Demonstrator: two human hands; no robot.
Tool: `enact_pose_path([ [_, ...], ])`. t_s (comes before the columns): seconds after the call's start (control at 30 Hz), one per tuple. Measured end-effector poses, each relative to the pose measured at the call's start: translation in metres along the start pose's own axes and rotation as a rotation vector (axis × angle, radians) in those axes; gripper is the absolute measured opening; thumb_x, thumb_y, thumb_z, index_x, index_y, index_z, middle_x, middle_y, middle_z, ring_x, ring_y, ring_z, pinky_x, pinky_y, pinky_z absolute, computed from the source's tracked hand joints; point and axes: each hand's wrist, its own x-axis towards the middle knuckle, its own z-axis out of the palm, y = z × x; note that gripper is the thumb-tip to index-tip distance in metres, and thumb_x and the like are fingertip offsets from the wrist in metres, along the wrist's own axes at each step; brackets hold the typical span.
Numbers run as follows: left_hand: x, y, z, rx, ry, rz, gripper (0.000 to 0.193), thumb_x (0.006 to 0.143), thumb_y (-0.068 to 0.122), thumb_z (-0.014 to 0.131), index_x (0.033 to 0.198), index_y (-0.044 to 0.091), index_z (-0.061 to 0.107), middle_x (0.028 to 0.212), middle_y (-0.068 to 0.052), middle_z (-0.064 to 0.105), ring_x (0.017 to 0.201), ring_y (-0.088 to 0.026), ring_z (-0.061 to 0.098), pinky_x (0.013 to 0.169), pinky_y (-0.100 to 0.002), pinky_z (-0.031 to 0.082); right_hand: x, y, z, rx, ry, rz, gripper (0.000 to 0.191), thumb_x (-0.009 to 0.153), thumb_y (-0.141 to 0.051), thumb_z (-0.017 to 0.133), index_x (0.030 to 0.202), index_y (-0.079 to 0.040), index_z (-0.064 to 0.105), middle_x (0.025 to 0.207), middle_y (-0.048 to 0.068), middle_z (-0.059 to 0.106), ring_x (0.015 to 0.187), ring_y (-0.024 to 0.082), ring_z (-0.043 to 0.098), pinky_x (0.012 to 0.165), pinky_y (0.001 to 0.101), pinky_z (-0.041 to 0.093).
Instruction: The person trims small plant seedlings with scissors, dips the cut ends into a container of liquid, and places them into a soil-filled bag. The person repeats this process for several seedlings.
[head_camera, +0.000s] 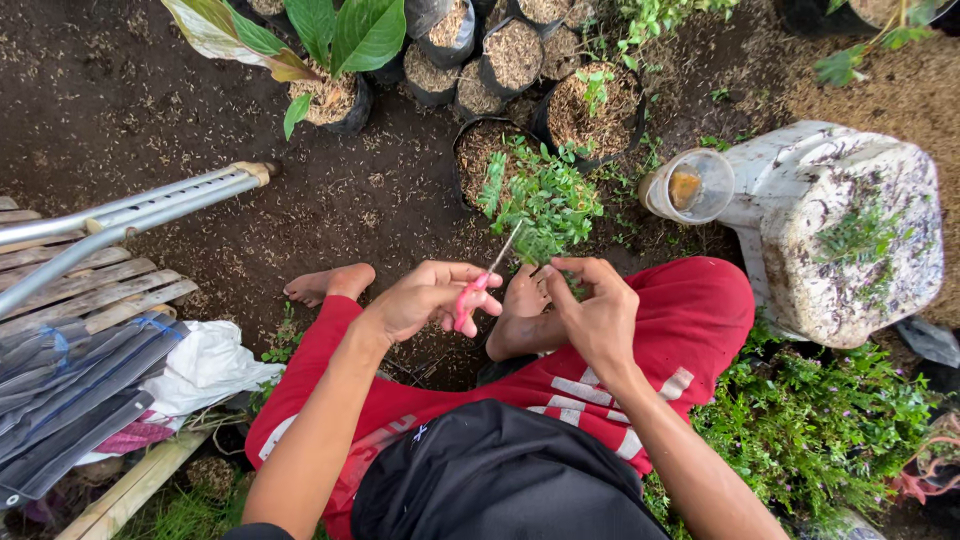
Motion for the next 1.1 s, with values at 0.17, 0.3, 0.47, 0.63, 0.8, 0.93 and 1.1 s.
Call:
enact_pose_path([
  [0.17, 0.003, -0.008, 0.009, 0.068, 0.03, 0.0, 0.051, 0.091, 0.024, 0.067, 0.135, -0.002, 0.061, 0.109, -0.016, 0.077, 0.068, -0.01, 0.071, 0.054, -0.019, 0.049, 0.01, 0.008, -0.016, -0.014, 0.009, -0.02, 0.016, 0.089, -0.014, 0.081, 0.103, -0.007, 0.078, 0.088, 0.006, 0.073, 0.068, 0.012, 0.062, 0.062, 0.0269, 0.049],
  [0.3, 0.009, -0.007, 0.007, 0.07, 0.017, 0.031, 0.054, 0.092, 0.022, 0.066, 0.139, -0.003, 0.059, 0.112, -0.016, 0.077, 0.07, -0.01, 0.071, 0.055, -0.019, 0.048, 0.008, 0.007, -0.02, -0.05, -0.019, -0.075, 0.015, 0.088, -0.013, 0.081, 0.101, -0.007, 0.078, 0.093, 0.006, 0.074, 0.066, 0.011, 0.062, 0.058, 0.0266, 0.048],
  [0.47, 0.018, -0.003, 0.005, 0.113, -0.001, 0.028, 0.055, 0.092, 0.02, 0.066, 0.14, -0.006, 0.056, 0.111, -0.016, 0.078, 0.071, -0.011, 0.072, 0.054, -0.02, 0.05, 0.006, 0.005, -0.017, -0.057, -0.03, -0.054, 0.014, 0.087, -0.013, 0.081, 0.1, -0.009, 0.079, 0.093, 0.006, 0.075, 0.065, 0.011, 0.062, 0.055, 0.0259, 0.048],
  [0.63, 0.023, -0.005, 0.005, 0.098, 0.0, -0.003, 0.056, 0.091, 0.019, 0.066, 0.14, -0.005, 0.056, 0.112, -0.015, 0.078, 0.071, -0.01, 0.072, 0.054, -0.019, 0.049, 0.003, 0.006, -0.016, -0.049, -0.017, -0.097, 0.014, 0.088, -0.013, 0.081, 0.101, -0.009, 0.078, 0.095, 0.006, 0.075, 0.077, 0.012, 0.069, 0.059, 0.0255, 0.05],
  [0.8, 0.026, -0.009, 0.004, 0.079, 0.003, 0.005, 0.055, 0.092, 0.02, 0.067, 0.14, -0.005, 0.057, 0.112, -0.014, 0.078, 0.071, -0.01, 0.073, 0.055, -0.019, 0.05, 0.003, 0.008, -0.016, -0.054, -0.011, -0.082, 0.014, 0.087, -0.013, 0.081, 0.1, -0.008, 0.078, 0.093, 0.006, 0.075, 0.078, 0.013, 0.07, 0.061, 0.027, 0.051],
  [0.93, 0.03, -0.008, 0.004, 0.07, 0.003, 0.015, 0.056, 0.091, 0.021, 0.067, 0.141, -0.005, 0.056, 0.113, -0.013, 0.077, 0.072, -0.009, 0.073, 0.056, -0.019, 0.051, 0.004, 0.006, -0.017, -0.056, -0.003, -0.123, 0.014, 0.088, -0.013, 0.081, 0.1, -0.008, 0.078, 0.094, 0.007, 0.075, 0.079, 0.014, 0.07, 0.068, 0.0276, 0.053],
  [1.1, 0.034, -0.006, 0.008, 0.049, -0.001, 0.012, 0.058, 0.09, 0.019, 0.068, 0.141, -0.005, 0.056, 0.113, -0.012, 0.077, 0.072, -0.008, 0.073, 0.056, -0.018, 0.051, 0.004, 0.004, -0.02, -0.034, -0.008, -0.094, 0.015, 0.087, -0.012, 0.08, 0.101, -0.008, 0.078, 0.094, 0.007, 0.075, 0.079, 0.014, 0.07, 0.069, 0.0275, 0.054],
])
